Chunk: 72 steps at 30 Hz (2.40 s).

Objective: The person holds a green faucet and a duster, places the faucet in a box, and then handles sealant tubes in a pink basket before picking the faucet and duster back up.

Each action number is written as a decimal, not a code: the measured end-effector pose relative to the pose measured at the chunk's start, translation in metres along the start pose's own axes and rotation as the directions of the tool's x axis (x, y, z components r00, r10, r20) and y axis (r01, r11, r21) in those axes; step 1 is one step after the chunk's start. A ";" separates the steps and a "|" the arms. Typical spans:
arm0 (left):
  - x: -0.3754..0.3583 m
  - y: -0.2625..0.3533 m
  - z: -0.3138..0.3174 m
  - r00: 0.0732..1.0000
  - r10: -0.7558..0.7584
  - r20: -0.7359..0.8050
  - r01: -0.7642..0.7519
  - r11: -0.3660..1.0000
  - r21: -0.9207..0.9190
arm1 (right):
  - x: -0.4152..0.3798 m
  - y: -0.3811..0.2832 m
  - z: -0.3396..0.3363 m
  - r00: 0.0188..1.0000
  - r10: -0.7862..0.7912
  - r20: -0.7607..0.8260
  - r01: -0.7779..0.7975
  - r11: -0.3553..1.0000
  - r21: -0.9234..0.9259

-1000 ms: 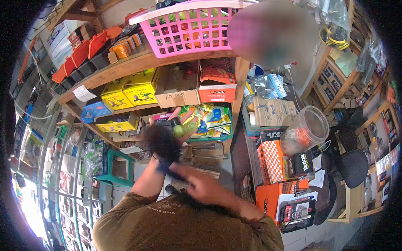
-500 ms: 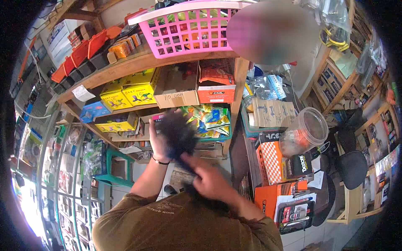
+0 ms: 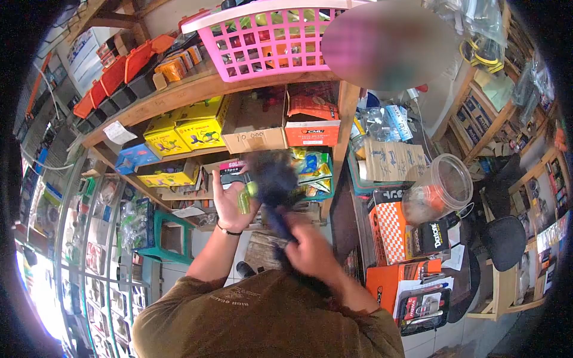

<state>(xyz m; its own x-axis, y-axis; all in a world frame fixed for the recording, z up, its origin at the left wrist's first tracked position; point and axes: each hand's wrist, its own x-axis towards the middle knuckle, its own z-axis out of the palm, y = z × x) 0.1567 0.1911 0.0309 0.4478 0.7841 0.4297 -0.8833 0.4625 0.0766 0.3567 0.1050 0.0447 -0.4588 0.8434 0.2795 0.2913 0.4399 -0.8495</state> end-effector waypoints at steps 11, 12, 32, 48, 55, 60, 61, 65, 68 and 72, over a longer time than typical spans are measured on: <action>0.007 -0.012 0.010 0.957 0.145 -0.251 -0.048 0.934 0.353 | 0.003 -0.023 0.019 0.949 -0.143 0.281 0.110 0.985 0.131; 0.008 -0.009 0.005 0.983 0.112 -0.147 -0.054 0.935 0.350 | 0.007 -0.013 0.014 0.984 -0.063 0.164 0.046 0.993 0.108; -0.080 0.021 -0.058 0.814 0.188 -0.549 -0.041 0.962 0.269 | 0.012 0.048 0.039 0.958 0.129 0.256 -0.186 0.960 0.211; -0.187 0.135 -0.121 0.309 0.617 -0.724 -0.317 0.784 0.534 | 0.041 0.122 0.191 0.806 0.588 0.071 -0.588 0.780 0.217; -0.244 0.116 -0.111 0.480 0.443 -0.757 -0.145 0.891 0.430 | 0.225 0.172 0.248 0.907 0.395 -0.143 -0.375 0.915 0.147; -0.258 0.140 -0.097 0.503 0.484 -0.716 -0.062 0.847 0.528 | 0.244 0.196 0.270 0.958 0.141 -0.251 -0.176 0.977 -0.121; -0.253 0.144 -0.088 0.481 0.499 -0.720 -0.024 0.829 0.559 | 0.228 0.183 0.264 0.963 0.075 -0.260 -0.126 0.975 -0.183; -0.235 0.154 -0.086 0.412 0.492 -0.767 0.151 0.793 0.590 | 0.157 0.110 0.235 0.968 0.206 -0.145 -0.190 0.975 0.117; -0.196 0.135 -0.082 0.521 0.542 -0.660 0.221 0.661 0.717 | 0.127 0.047 0.206 0.989 0.144 -0.020 -0.140 0.983 0.117; -0.130 0.102 -0.045 0.634 0.477 -0.608 0.254 0.615 0.747 | 0.111 0.013 0.152 0.986 -0.123 0.116 0.161 0.889 -0.428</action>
<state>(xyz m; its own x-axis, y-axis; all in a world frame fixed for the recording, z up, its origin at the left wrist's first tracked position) 0.0146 0.1553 -0.0578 -0.0532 0.9698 -0.2381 -0.5329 0.1741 0.8281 0.1822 0.1577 -0.0037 -0.5850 0.7416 0.3282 0.5446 0.6591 -0.5187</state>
